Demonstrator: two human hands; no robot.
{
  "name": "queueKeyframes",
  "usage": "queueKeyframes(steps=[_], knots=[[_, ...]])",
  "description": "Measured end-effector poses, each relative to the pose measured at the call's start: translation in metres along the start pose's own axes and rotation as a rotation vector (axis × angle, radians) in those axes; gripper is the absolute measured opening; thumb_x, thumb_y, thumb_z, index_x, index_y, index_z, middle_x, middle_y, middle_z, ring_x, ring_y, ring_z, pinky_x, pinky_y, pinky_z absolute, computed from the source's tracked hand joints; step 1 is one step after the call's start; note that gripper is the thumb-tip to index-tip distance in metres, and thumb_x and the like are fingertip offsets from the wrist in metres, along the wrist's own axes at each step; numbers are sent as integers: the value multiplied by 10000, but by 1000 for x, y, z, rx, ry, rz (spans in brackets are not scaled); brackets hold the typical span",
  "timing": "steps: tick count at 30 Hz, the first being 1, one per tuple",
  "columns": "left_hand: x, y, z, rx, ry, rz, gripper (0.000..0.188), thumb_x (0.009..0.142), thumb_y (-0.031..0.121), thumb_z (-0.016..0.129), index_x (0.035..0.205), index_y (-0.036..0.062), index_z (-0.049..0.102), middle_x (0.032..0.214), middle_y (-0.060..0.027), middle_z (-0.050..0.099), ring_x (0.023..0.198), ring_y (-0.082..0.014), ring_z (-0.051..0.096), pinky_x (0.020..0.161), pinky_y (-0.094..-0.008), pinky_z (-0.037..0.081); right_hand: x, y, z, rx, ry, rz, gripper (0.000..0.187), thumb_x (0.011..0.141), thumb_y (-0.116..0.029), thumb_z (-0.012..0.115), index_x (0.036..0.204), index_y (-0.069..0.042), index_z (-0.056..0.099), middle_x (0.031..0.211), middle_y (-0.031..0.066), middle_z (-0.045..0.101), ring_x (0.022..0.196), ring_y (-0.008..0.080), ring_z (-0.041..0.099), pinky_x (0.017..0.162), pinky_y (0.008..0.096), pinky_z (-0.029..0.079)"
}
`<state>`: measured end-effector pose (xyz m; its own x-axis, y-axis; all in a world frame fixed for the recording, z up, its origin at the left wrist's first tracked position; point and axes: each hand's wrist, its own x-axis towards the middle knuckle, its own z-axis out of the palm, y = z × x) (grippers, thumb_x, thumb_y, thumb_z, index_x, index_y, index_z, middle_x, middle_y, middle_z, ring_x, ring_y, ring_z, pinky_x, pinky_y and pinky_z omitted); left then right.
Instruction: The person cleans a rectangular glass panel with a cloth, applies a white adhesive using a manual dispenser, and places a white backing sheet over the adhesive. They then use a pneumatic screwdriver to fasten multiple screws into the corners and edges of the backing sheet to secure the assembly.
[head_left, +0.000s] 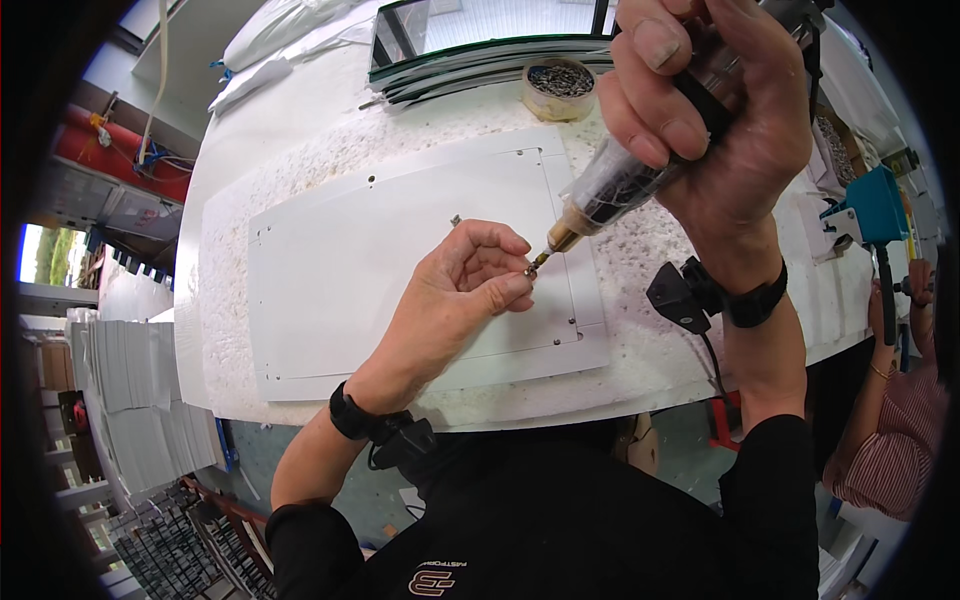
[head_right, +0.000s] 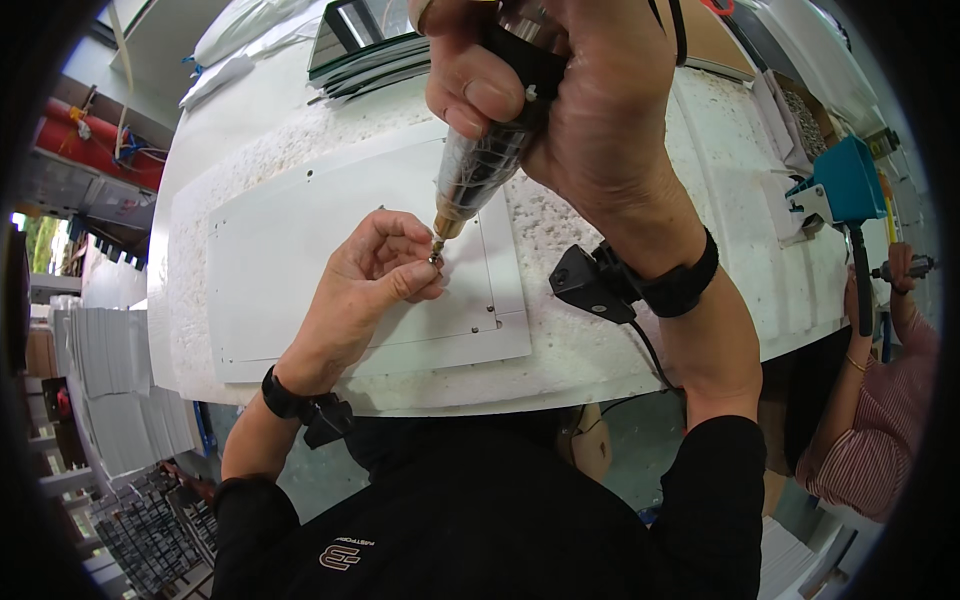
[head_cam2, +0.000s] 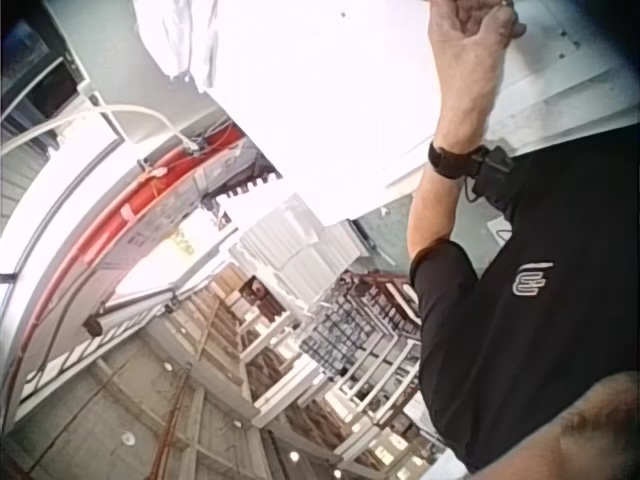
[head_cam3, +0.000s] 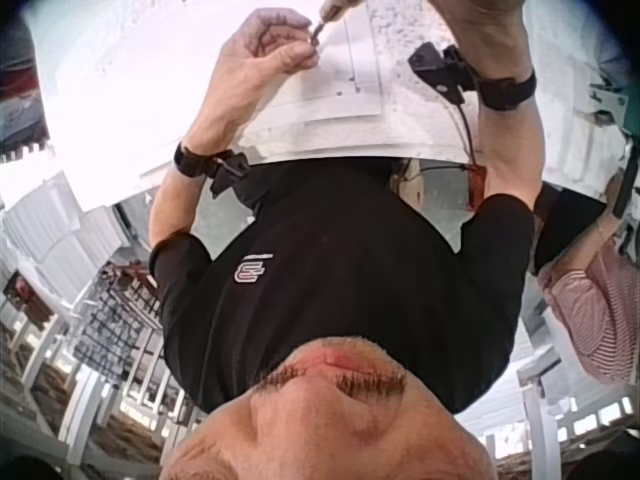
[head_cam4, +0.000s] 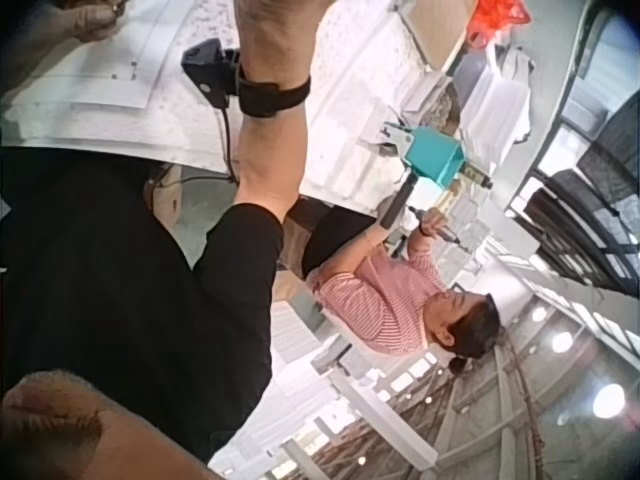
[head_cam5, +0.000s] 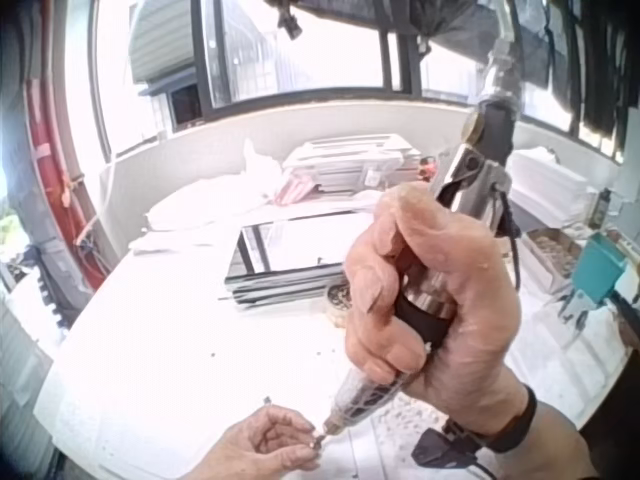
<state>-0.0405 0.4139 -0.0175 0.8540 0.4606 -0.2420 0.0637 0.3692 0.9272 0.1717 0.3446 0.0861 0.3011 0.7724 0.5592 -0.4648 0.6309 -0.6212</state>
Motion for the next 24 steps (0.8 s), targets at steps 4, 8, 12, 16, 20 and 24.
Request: queueKeyframes(steps=[4, 8, 12, 16, 20, 24], knots=[[2, -2, 1, 49, 12, 41, 236, 978, 32, 668, 1199, 27, 586, 1049, -52, 640, 934, -105, 654, 850, -258, 574, 0, -2, 4, 4, 20, 17, 310, 1072, -317, 488, 955, -34, 529, 719, 110, 621, 374, 93, 449, 350, 260, 427], [10, 1, 15, 430, 76, 172, 235, 972, 23, 643, 1200, 31, 589, 1056, -87, 718, 898, -127, 676, 787, -265, 530, -1, 4, -13, -87, 30, 147, 313, 1028, -319, 572, 902, -33, 551, 681, 110, 606, 384, 102, 463, 361, 259, 418], [25, -1, 16, 588, 74, 206, 244, 965, 15, 622, 1206, 35, 580, 1087, -117, 757, 895, -173, 700, 778, -293, 515, 1, -8, 17, -328, 103, 234, 329, 963, -285, 682, 780, -25, 596, 643, 89, 599, 417, 99, 488, 389, 250, 391], [31, -4, 14, 623, 54, 233, 241, 986, 14, 615, 1220, 12, 557, 1102, -61, 717, 743, -57, 566, 696, -231, 488, -1, -11, 18, -435, 56, 279, 323, 947, -269, 709, 761, -21, 620, 633, 54, 595, 459, 76, 496, 420, 239, 380], [31, -3, 14, 612, 55, 224, 240, 998, 21, 601, 1232, 12, 547, 1104, -58, 717, 743, -57, 569, 700, -231, 488, -5, -13, 30, -461, 100, 294, 257, 944, -228, 719, 838, -15, 620, 677, 57, 611, 496, 65, 503, 447, 235, 389], [31, -1, 13, 636, 46, 233, 247, 972, -10, 571, 1217, 15, 553, 1141, -143, 737, 1055, -265, 729, 878, -354, 543, -6, -8, 21, -380, 85, 354, 208, 948, -185, 714, 874, -16, 618, 684, 60, 614, 498, 61, 500, 450, 236, 395]])
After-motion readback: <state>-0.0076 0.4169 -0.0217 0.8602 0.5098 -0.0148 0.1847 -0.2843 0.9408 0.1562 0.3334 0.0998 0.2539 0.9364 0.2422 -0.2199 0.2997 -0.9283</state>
